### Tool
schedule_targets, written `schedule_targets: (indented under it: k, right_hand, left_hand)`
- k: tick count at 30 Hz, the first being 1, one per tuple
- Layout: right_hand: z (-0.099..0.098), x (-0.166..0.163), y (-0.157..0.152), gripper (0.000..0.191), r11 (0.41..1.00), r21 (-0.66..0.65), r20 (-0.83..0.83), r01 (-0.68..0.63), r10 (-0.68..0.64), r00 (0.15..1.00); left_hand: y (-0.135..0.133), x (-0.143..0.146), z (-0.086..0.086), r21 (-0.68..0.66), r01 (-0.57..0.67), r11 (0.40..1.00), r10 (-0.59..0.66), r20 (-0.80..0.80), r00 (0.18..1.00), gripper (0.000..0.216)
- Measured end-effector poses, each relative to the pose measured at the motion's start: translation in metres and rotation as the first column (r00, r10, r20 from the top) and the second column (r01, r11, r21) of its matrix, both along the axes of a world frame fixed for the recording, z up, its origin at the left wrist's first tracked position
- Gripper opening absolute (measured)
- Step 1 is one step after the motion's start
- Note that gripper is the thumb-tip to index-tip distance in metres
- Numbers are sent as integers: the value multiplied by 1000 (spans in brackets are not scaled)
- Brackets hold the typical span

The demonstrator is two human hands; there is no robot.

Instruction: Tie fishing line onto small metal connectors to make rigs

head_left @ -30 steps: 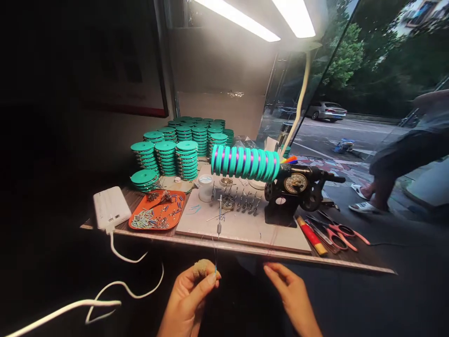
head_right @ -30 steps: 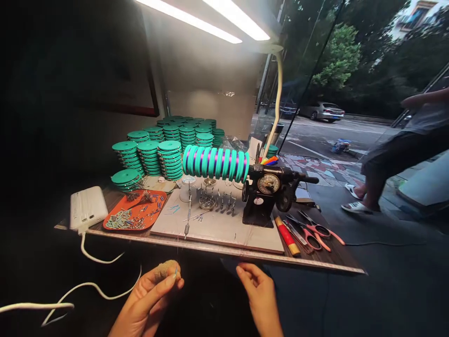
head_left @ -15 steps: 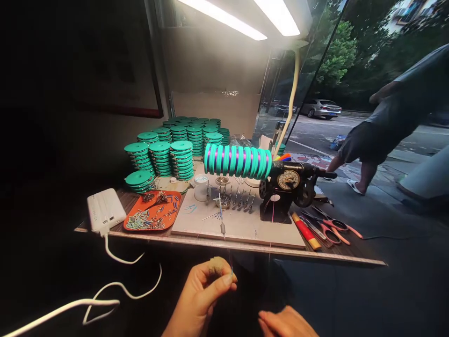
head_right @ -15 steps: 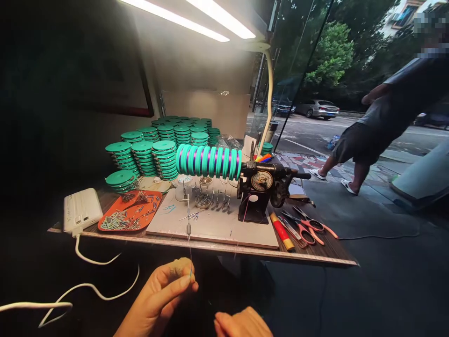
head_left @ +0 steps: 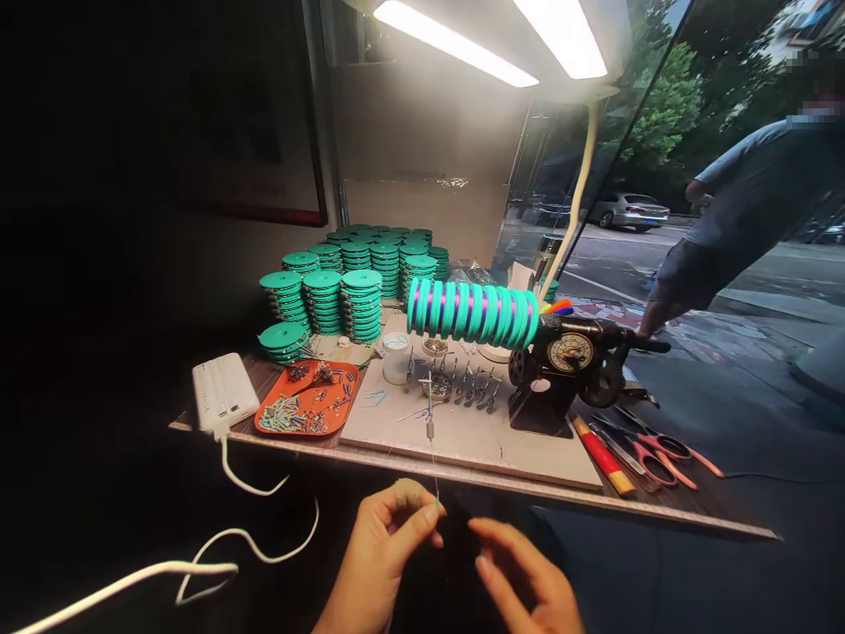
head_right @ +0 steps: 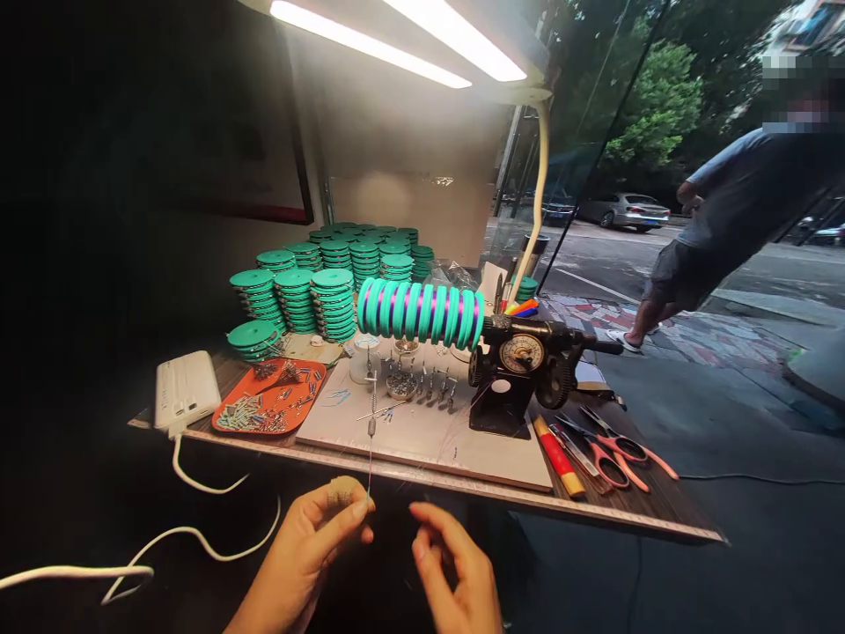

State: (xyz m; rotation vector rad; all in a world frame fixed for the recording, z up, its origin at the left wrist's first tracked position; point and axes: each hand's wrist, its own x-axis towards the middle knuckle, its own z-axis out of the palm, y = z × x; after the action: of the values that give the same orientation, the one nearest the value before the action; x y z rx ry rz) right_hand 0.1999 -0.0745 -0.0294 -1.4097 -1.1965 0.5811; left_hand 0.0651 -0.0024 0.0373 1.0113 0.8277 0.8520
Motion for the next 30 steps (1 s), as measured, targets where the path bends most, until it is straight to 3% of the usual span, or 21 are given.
schedule_targets:
  k: [3,8,11,13,16,18,20,22,25,27,30]
  right_hand:
    - [17,6,16,31,981,-168,-144,-94,70,987]
    - [43,7,41,30,973,-87,-101,-214,205,974]
    - [46,10,45,27,955,-102,-232,-278,249,940]
    - [47,13,47,25,909,-129,-460,-397,300,836]
    - [53,13,50,14,850,-56,-753,-524,309,581]
    - [60,10,53,6,850,30,-834,-526,311,455]
    - [65,6,55,5,846,95,-870,-524,327,369]
    - [68,3,57,7,847,127,-882,-516,334,333]
    - [66,3,59,6,867,121,-878,-484,321,355]
    - [63,5,59,8,873,105,-877,-476,306,369]
    - [61,6,58,11,860,103,-882,-500,311,355]
  left_hand:
    - [3,1,-5,68,-84,994,89,-68,994,19]
    - [13,12,-12,163,-63,985,87,-143,986,23]
    - [19,13,-9,158,47,986,-23,-151,988,24]
    - [21,10,-5,183,118,976,-92,-146,985,20]
    - [20,7,1,229,160,960,-138,-108,984,15]
    - [16,7,3,149,142,979,-144,4,990,16]
    - [11,11,1,-20,115,993,-110,174,979,16]
    - [6,15,-3,-227,93,969,-19,309,951,14]
    - [4,20,-13,-446,75,892,117,387,915,20]
    - [3,21,-18,-475,73,877,142,402,904,22]
    - [3,22,-17,-391,68,918,111,417,902,15]
